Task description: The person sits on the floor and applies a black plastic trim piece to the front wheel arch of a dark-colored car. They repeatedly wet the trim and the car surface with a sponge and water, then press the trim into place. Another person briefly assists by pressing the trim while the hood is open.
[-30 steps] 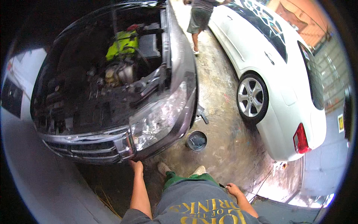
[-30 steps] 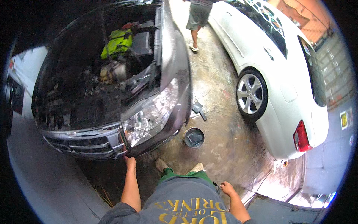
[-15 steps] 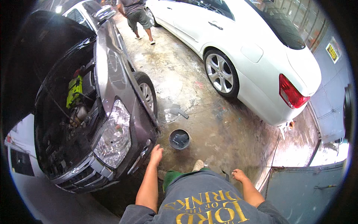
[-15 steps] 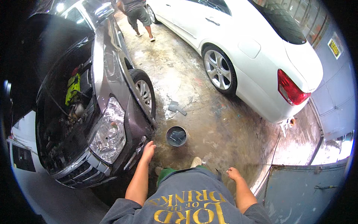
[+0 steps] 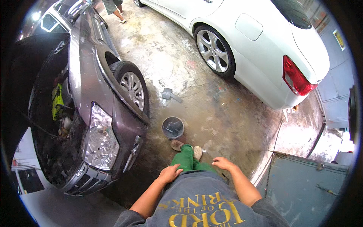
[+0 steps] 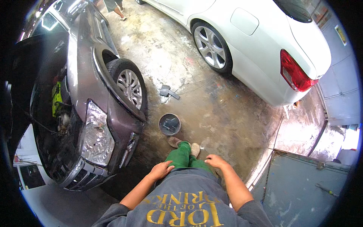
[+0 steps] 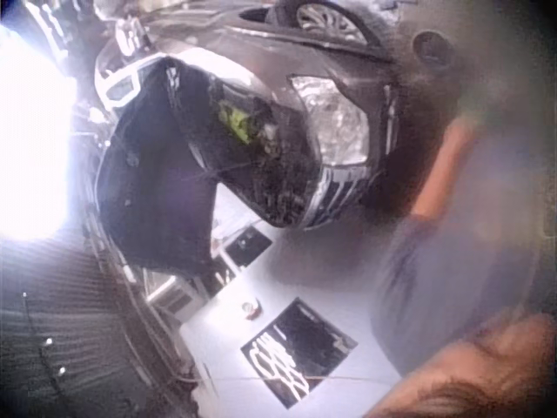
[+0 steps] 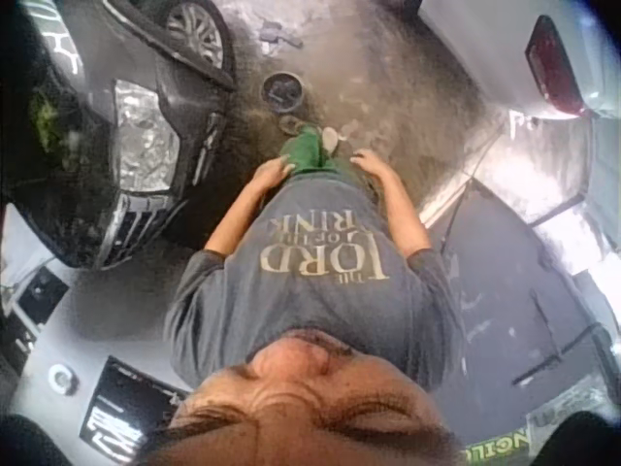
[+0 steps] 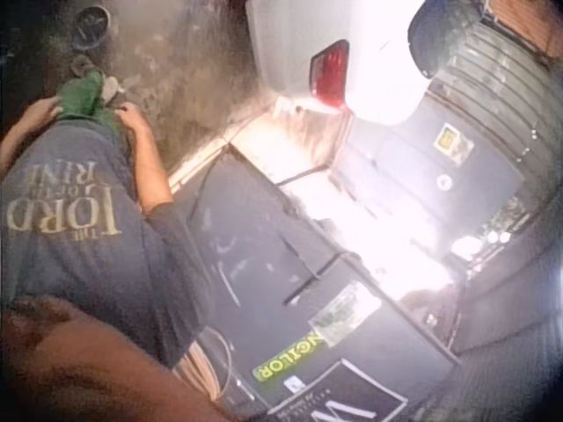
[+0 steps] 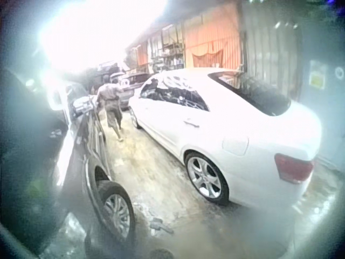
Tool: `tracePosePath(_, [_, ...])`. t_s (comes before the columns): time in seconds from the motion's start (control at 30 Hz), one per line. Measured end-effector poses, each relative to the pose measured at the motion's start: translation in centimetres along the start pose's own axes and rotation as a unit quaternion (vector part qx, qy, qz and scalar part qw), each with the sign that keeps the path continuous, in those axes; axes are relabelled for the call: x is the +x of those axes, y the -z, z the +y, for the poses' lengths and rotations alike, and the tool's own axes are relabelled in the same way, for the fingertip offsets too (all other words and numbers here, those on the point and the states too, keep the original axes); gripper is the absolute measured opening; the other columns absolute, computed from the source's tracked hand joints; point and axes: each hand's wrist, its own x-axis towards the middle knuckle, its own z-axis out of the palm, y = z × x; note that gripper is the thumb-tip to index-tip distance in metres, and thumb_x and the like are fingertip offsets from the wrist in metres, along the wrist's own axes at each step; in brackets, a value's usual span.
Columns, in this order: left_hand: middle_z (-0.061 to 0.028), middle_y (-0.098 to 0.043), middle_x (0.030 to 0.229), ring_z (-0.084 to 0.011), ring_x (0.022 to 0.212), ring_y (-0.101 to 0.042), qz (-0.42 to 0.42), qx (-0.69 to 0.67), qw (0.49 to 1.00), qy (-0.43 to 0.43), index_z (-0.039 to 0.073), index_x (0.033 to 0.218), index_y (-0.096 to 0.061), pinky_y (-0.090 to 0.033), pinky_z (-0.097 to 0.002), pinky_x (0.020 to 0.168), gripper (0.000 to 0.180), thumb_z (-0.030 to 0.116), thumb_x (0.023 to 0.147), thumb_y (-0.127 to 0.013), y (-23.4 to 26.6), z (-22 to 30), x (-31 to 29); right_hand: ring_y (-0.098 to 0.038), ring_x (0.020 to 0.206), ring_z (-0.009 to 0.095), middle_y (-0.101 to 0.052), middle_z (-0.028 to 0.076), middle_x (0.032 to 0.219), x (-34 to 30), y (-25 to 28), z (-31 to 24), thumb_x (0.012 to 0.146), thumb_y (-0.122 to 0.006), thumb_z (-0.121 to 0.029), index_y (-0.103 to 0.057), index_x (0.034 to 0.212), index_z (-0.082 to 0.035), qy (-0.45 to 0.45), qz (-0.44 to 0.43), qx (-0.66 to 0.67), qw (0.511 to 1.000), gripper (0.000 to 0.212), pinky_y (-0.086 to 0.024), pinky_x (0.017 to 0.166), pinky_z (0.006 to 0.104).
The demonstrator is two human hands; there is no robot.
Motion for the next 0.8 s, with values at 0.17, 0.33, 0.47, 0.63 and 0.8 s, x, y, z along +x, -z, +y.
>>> tracePosePath(0.17, [-0.0263, -0.067, 0.120, -0.0432, 0.115, -0.062, -0.034, -0.021, 0.999, 0.008, 0.011, 0.131, -0.065, -0.051, -0.0489, 0.095, 0.046, 0.045, 0.103, -0.052, 2.2, 1.2, 2.4, -0.066, 0.110, 0.035, -0.070, 0.017, 0.117, 2.9, -0.3, -3.5, 0.092, -0.065, -0.031, -0.068, 0.117, -0.007, 0.007, -0.103, -0.136, 0.985, 0.035, -0.052, 0.094, 0.0452])
tracePosePath(0.33, [-0.0165, -0.072, 0.117, -0.0291, 0.109, -0.068, -0.097, -0.250, 0.963, -0.028, 0.005, 0.125, -0.068, -0.051, -0.0411, 0.096, 0.046, 0.043, 0.106, -0.049, 2.0, -3.5, 2.3, -0.065, 0.105, 0.041, -0.069, 0.020, 0.104, 2.5, 3.2, -8.3, 0.101, -0.055, -0.029, -0.062, 0.109, -0.008, 0.034, 0.017, -0.124, 0.992, 0.024, -0.051, 0.086, 0.0512])
tracePosePath(0.47, [-0.0092, -0.072, 0.118, -0.0174, 0.108, -0.063, -0.168, -0.465, 0.865, 0.083, 0.000, 0.125, -0.068, -0.050, -0.0348, 0.096, 0.046, 0.038, 0.108, -0.049, 1.4, -3.9, -4.0, -0.065, 0.100, 0.046, -0.068, 0.024, 0.101, -1.4, 7.8, -14.4, 0.103, -0.052, -0.033, -0.059, 0.110, -0.009, 0.034, -0.021, -0.075, 0.996, 0.026, -0.050, 0.084, 0.0546])
tracePosePath(0.63, [-0.0068, -0.070, 0.118, -0.0157, 0.107, -0.062, -0.227, -0.556, 0.793, 0.097, -0.001, 0.128, -0.065, -0.049, -0.0321, 0.097, 0.038, 0.029, 0.109, -0.048, -3.9, -4.0, -3.5, -0.065, 0.098, 0.049, -0.069, 0.027, 0.103, 0.6, 7.9, -18.8, 0.101, -0.052, -0.031, -0.062, 0.111, -0.007, 0.081, -0.217, -0.162, 0.959, 0.029, -0.050, 0.083, 0.0572])
tracePosePath(0.8, [-0.0014, -0.070, 0.102, -0.0108, 0.088, -0.063, -0.262, -0.601, 0.745, 0.124, 0.003, 0.133, -0.061, -0.054, -0.0291, 0.077, 0.036, 0.026, 0.107, -0.054, -7.4, -0.7, 0.5, -0.066, 0.097, 0.046, -0.069, 0.023, 0.100, 12.5, 4.0, -14.5, 0.099, -0.055, -0.034, -0.062, 0.108, -0.006, 0.174, -0.406, -0.296, 0.847, 0.030, -0.051, 0.082, 0.0549])
